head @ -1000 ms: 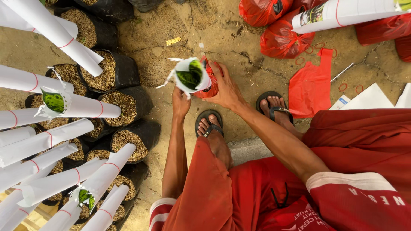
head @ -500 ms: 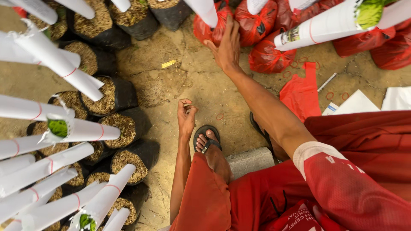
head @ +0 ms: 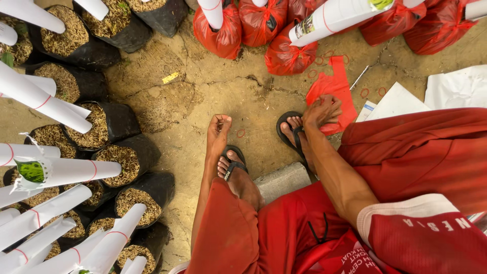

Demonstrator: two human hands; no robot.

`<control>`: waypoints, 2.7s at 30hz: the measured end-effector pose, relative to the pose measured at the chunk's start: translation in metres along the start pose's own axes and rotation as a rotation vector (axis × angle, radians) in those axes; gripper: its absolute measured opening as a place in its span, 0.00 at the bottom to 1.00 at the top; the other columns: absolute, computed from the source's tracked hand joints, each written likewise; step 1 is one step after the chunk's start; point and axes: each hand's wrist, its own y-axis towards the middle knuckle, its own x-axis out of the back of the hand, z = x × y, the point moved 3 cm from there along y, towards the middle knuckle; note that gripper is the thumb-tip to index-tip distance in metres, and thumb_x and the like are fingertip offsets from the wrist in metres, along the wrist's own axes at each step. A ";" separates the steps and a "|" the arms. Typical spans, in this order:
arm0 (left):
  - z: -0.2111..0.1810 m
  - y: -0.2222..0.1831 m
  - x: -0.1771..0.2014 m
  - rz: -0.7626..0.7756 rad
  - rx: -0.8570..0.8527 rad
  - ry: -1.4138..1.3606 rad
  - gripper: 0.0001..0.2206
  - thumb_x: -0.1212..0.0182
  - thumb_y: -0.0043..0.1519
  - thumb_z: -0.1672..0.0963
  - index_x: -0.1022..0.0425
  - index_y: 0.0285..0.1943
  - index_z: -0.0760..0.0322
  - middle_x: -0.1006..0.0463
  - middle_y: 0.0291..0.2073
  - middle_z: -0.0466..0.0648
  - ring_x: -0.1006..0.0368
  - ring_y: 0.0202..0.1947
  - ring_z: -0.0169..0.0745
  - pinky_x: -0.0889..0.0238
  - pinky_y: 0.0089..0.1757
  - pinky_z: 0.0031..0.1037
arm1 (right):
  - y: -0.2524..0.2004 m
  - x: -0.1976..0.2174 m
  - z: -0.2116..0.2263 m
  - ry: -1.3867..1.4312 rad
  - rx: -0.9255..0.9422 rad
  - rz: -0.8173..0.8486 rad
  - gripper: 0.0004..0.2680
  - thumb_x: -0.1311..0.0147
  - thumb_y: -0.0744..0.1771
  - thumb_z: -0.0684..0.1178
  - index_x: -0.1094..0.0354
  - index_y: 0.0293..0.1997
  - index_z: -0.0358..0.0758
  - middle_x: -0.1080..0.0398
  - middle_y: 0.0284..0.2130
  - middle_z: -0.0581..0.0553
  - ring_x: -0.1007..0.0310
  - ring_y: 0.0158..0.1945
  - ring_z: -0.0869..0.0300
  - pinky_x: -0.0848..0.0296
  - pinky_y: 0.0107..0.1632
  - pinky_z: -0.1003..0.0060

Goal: The person places potted plants wrapped in white paper into red plastic bags and ties them with rubber bands. The person repeats this process for multiple plants, arranging the finished packages on the ground.

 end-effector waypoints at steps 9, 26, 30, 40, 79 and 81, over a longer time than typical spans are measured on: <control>-0.017 -0.009 -0.007 0.027 -0.027 0.007 0.10 0.39 0.68 0.53 0.28 0.48 0.64 0.27 0.37 0.41 0.34 0.36 0.28 0.37 0.40 0.22 | 0.018 -0.030 -0.010 0.044 0.126 -0.175 0.05 0.43 0.63 0.52 0.32 0.37 0.48 0.39 0.48 0.45 0.42 0.52 0.48 0.47 0.51 0.49; -0.064 -0.010 -0.013 0.039 -0.062 0.080 0.17 0.43 0.70 0.52 0.23 0.65 0.64 0.30 0.27 0.40 0.44 0.27 0.28 0.45 0.32 0.25 | -0.174 0.098 0.155 0.721 0.780 0.521 0.07 0.55 0.72 0.51 0.37 0.46 0.38 0.33 0.44 0.43 0.37 0.51 0.50 0.45 0.59 0.50; -0.098 -0.019 0.012 -0.143 -0.230 0.116 0.13 0.33 0.65 0.52 0.19 0.46 0.68 0.26 0.29 0.37 0.35 0.30 0.22 0.40 0.33 0.23 | -0.180 0.120 0.180 0.754 0.911 0.588 0.08 0.53 0.73 0.51 0.36 0.46 0.39 0.33 0.44 0.44 0.37 0.52 0.51 0.44 0.61 0.52; -0.101 -0.008 0.045 -0.260 -0.167 0.105 0.20 0.29 0.61 0.51 0.36 0.25 0.63 0.34 0.21 0.38 0.43 0.24 0.25 0.46 0.28 0.25 | -0.187 0.098 0.208 0.959 0.847 1.375 0.05 0.41 0.69 0.41 0.35 0.43 0.36 0.32 0.36 0.50 0.36 0.39 0.66 0.34 0.44 0.70; -0.107 -0.027 0.043 -0.358 -0.652 0.222 0.18 0.38 0.68 0.60 0.43 0.26 0.62 0.20 0.40 0.48 0.30 0.35 0.30 0.35 0.34 0.22 | -0.124 0.071 0.213 0.895 0.279 1.370 0.03 0.49 0.71 0.45 0.32 0.47 0.42 0.27 0.41 0.54 0.30 0.44 0.69 0.30 0.41 0.71; -0.101 -0.031 0.023 -0.301 -0.725 0.331 0.17 0.42 0.71 0.60 0.41 0.28 0.61 0.21 0.41 0.50 0.29 0.36 0.31 0.34 0.34 0.22 | -0.128 0.068 0.208 0.740 0.243 1.405 0.05 0.49 0.69 0.43 0.33 0.49 0.42 0.29 0.42 0.55 0.29 0.44 0.69 0.27 0.40 0.70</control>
